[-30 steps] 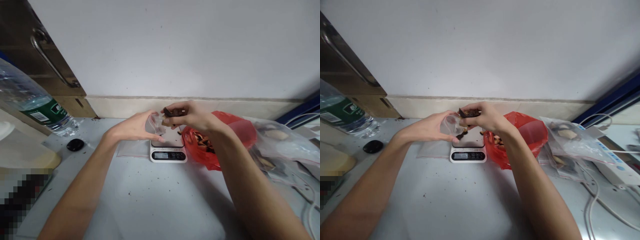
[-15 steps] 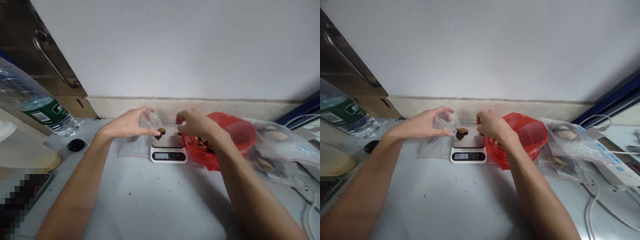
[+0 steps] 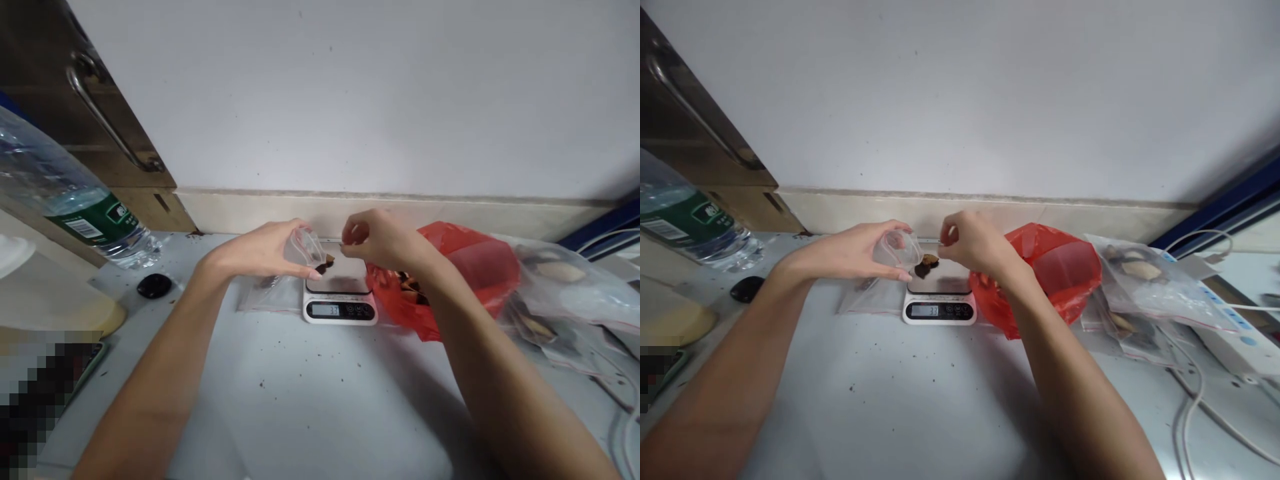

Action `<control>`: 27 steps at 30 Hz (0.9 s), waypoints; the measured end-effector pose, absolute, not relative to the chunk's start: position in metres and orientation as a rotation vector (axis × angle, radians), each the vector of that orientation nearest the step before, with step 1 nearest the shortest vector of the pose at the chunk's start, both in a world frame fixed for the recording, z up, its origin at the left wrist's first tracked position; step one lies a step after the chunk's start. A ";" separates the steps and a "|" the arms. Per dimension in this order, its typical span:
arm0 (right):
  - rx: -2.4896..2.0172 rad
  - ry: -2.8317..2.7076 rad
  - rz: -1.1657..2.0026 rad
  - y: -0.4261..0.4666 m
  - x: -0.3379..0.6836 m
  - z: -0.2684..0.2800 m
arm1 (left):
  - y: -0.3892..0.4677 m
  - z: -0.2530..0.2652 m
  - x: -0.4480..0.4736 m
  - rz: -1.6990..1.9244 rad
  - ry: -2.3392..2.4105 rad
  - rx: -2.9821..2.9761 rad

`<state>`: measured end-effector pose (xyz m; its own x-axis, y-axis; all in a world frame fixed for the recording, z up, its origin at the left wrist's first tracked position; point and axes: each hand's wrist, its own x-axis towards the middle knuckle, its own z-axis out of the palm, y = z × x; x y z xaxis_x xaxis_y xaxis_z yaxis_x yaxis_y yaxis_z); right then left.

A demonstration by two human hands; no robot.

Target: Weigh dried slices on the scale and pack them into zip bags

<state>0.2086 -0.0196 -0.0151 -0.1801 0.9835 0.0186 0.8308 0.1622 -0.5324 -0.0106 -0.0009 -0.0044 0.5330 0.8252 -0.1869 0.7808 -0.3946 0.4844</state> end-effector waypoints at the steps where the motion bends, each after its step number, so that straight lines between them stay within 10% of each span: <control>1: -1.613 -2.051 0.671 -0.022 0.205 -0.012 | -0.001 -0.005 -0.011 0.104 1.295 2.248; 18: -1.513 -2.209 0.777 -0.009 0.198 -0.037 | 0.009 -0.008 -0.027 -0.127 1.334 2.271; 27: -0.988 -2.116 0.623 -0.026 0.215 -0.013 | 0.003 -0.003 -0.026 0.350 1.061 2.227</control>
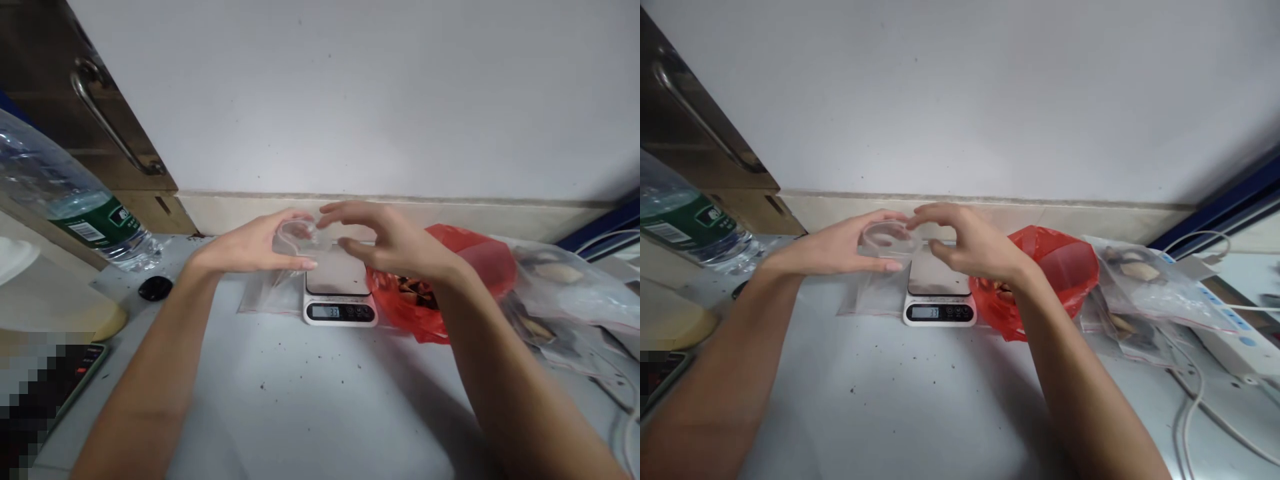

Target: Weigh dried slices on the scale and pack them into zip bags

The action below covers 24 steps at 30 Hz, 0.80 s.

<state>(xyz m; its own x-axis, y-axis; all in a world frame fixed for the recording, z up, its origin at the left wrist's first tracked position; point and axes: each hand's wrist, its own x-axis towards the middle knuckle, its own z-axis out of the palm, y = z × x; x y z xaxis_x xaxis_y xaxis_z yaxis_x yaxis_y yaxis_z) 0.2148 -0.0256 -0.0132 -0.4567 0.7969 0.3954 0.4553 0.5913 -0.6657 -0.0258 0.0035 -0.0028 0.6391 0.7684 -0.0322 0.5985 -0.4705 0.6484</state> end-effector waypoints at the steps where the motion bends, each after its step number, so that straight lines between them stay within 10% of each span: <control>1: -0.973 -2.170 0.591 -0.027 0.217 -0.012 | 0.003 -0.001 -0.027 0.411 0.987 2.205; 24: -1.010 -1.812 0.730 -0.051 0.221 0.019 | -0.033 0.022 -0.003 1.055 0.887 2.342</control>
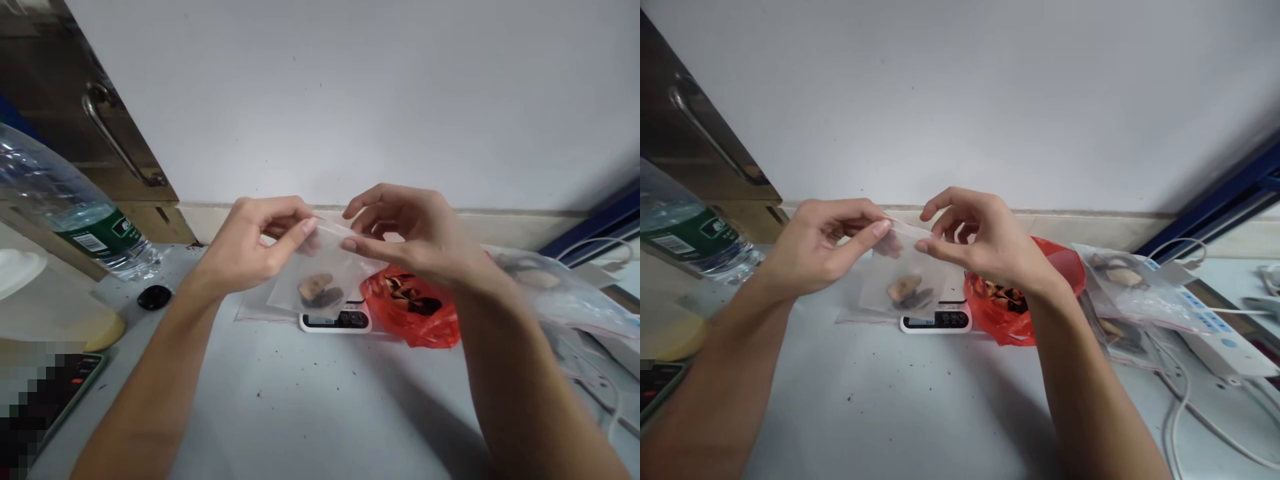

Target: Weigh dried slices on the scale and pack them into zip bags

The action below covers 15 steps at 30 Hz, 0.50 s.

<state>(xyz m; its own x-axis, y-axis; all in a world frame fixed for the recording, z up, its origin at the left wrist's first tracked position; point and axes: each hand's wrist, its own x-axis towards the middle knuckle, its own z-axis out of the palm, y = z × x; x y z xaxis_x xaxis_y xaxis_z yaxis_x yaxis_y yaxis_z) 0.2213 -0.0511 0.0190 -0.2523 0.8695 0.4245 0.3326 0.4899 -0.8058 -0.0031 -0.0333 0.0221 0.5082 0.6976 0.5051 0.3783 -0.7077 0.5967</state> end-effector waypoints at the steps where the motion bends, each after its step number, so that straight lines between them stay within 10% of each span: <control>1: -1.009 -1.839 0.727 -0.053 0.220 0.020 | -0.036 0.022 -0.001 1.071 0.872 2.392; 15: -1.006 -1.905 0.671 -0.060 0.205 0.020 | -0.040 0.033 -0.005 0.940 0.960 2.701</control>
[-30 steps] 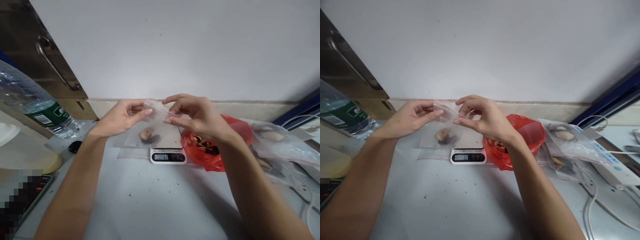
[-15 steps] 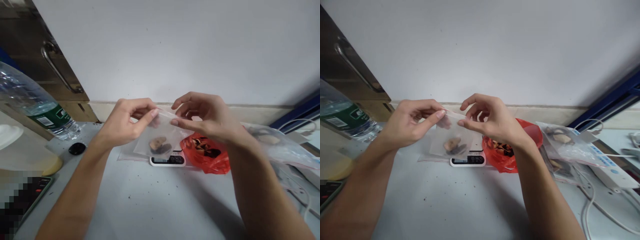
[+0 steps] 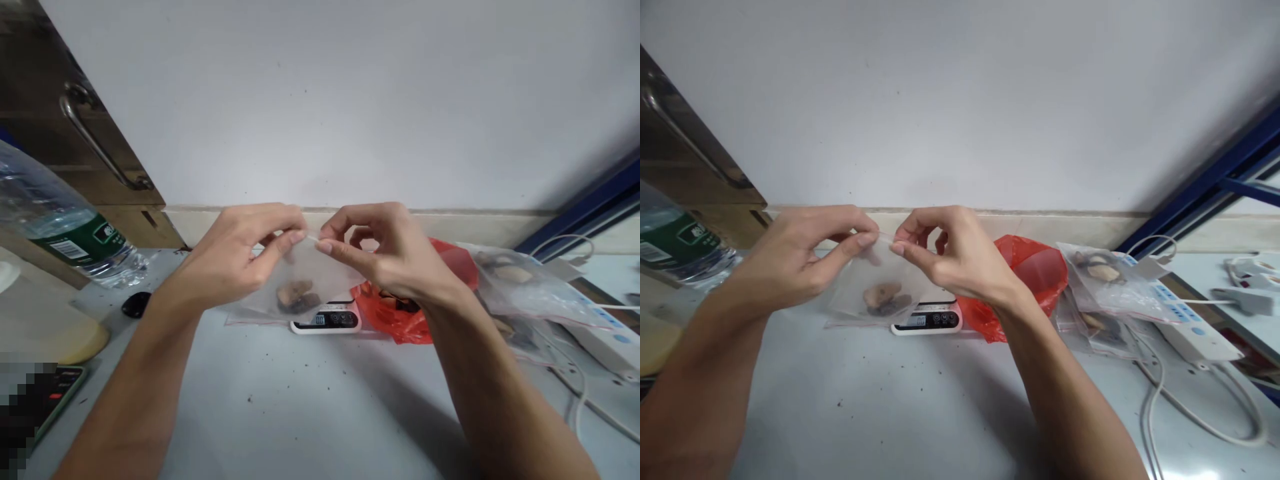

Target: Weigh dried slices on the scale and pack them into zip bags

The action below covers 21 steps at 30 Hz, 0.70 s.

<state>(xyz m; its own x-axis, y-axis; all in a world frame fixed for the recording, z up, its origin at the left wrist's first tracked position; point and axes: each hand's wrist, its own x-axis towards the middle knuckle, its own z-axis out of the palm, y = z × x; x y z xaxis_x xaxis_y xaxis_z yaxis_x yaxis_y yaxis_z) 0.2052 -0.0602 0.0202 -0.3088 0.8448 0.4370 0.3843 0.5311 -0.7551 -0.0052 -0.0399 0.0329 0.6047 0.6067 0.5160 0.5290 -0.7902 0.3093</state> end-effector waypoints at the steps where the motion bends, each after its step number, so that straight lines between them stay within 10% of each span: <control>1: -1.029 -1.906 0.676 -0.060 0.207 0.020 | -0.038 0.034 -0.007 0.935 0.974 2.679; 21: -1.072 -2.057 0.628 -0.062 0.214 0.022 | -0.032 0.035 -0.013 0.975 0.961 2.668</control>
